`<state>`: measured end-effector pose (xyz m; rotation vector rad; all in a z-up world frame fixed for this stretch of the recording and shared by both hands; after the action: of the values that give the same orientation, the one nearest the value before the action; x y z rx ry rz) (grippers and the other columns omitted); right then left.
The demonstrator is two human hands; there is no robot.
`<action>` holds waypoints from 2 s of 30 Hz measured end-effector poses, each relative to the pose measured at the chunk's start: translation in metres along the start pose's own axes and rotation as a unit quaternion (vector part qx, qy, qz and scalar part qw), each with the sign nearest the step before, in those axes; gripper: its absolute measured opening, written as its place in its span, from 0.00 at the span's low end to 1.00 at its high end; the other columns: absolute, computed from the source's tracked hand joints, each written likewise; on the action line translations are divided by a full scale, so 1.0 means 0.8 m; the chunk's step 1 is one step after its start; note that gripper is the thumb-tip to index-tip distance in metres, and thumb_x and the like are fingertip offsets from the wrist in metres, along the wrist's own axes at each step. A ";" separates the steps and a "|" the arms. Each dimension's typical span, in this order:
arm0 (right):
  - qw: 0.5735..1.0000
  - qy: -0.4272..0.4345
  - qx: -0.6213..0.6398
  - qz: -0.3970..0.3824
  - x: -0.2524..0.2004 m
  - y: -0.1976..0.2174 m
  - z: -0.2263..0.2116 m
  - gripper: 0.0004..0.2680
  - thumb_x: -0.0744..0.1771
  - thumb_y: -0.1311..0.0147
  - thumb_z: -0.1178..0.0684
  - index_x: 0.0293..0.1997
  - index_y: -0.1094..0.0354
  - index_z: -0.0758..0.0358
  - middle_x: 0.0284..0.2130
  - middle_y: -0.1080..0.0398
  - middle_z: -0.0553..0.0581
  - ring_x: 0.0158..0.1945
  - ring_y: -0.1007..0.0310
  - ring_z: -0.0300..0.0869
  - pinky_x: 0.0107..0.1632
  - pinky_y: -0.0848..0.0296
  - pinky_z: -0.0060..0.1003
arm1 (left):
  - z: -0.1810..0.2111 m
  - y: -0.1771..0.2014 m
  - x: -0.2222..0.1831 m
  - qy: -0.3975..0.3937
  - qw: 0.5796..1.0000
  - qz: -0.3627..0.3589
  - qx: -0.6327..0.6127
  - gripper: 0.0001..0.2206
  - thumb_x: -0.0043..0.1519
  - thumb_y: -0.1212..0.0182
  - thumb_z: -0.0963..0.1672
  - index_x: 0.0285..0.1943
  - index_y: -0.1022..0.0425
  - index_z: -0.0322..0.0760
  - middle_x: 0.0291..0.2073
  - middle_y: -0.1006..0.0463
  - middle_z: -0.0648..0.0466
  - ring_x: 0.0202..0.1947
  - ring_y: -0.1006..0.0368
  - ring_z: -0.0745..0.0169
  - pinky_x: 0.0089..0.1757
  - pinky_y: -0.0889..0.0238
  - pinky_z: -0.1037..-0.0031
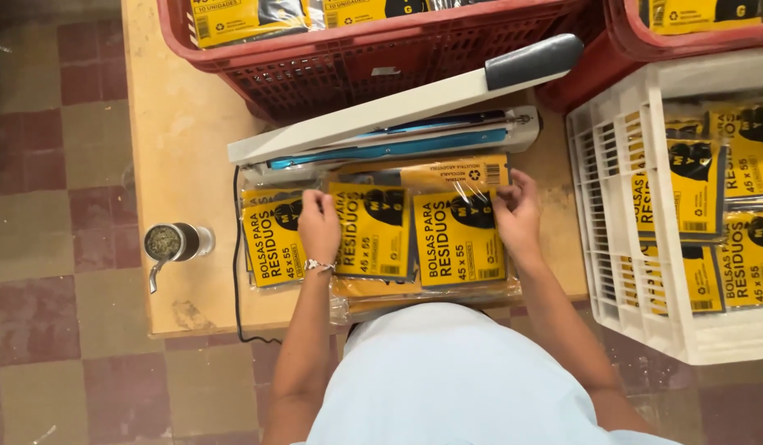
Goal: The person is using a manual heat sealer to seal plastic bags and then organizing the sealed bags into plastic crates.
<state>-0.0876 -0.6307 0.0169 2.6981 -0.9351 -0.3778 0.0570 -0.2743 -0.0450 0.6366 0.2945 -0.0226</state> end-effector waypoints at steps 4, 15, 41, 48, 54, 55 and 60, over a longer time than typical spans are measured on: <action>0.997 0.054 0.042 0.028 0.042 -0.020 -0.006 0.20 0.66 0.50 0.68 0.65 0.46 0.57 0.39 0.31 0.51 0.42 0.30 0.35 0.47 0.28 0.30 | 0.012 0.023 0.026 -0.037 0.996 0.082 -0.013 0.07 0.70 0.56 0.44 0.48 0.33 0.38 0.35 0.20 0.43 0.38 0.22 0.41 0.38 0.28 0.56; 0.985 0.129 0.014 0.109 0.108 -0.052 0.031 0.17 0.66 0.51 0.65 0.63 0.45 0.65 0.45 0.31 0.63 0.37 0.29 0.40 0.37 0.26 0.32 | -0.001 0.033 0.065 0.024 0.989 0.094 -0.115 0.05 0.64 0.44 0.43 0.44 0.31 0.36 0.26 0.28 0.54 0.26 0.30 0.65 0.29 0.35 0.70; 0.809 0.401 -0.425 -0.062 0.037 -0.130 -0.038 0.33 0.59 0.41 0.28 0.68 0.42 0.52 0.68 0.47 0.62 0.73 0.56 0.61 0.71 0.57 0.62 | 0.019 0.041 0.062 0.032 0.978 0.110 -0.172 0.04 0.62 0.43 0.41 0.43 0.31 0.37 0.30 0.30 0.55 0.33 0.33 0.66 0.36 0.38 0.70; 0.797 0.409 -0.426 -0.125 0.035 -0.154 -0.067 0.32 0.60 0.43 0.28 0.68 0.44 0.50 0.69 0.49 0.61 0.75 0.59 0.59 0.72 0.60 0.61 | 0.007 0.040 0.069 0.025 0.973 0.136 -0.187 0.04 0.61 0.42 0.41 0.42 0.32 0.39 0.29 0.31 0.57 0.32 0.34 0.66 0.36 0.39 0.71; 0.768 0.349 -0.507 -0.176 0.048 -0.173 -0.039 0.32 0.62 0.55 0.22 0.70 0.44 0.48 0.71 0.49 0.59 0.76 0.61 0.55 0.74 0.67 0.59 | 0.013 0.043 0.065 0.031 0.969 0.150 -0.193 0.04 0.61 0.44 0.40 0.42 0.32 0.36 0.28 0.31 0.55 0.31 0.34 0.65 0.36 0.39 0.69; 0.768 0.351 -0.506 -0.179 0.047 -0.174 -0.042 0.32 0.62 0.55 0.22 0.70 0.44 0.48 0.71 0.49 0.59 0.76 0.61 0.55 0.74 0.67 0.59 | 0.013 0.044 0.064 0.033 0.969 0.153 -0.192 0.04 0.61 0.44 0.40 0.42 0.32 0.36 0.28 0.31 0.55 0.31 0.34 0.65 0.36 0.39 0.69; 0.785 0.491 -0.368 -0.081 0.019 -0.149 -0.125 0.22 0.66 0.48 0.31 0.58 0.33 0.56 0.51 0.36 0.57 0.58 0.36 0.50 0.59 0.36 0.48 | -0.002 0.039 0.073 0.036 0.970 0.150 -0.190 0.03 0.61 0.43 0.41 0.41 0.31 0.37 0.28 0.29 0.55 0.31 0.32 0.65 0.35 0.37 0.69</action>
<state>0.0238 -0.5339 0.0690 1.7938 -0.1531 0.5231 0.1161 -0.2443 -0.0439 0.2945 0.2610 0.3415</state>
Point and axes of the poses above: each hand's wrist, its own x-axis towards the middle knuckle, its own y-axis out of the back of the hand, z = x × y, the point moved 8 cm from there along x, towards the middle knuckle
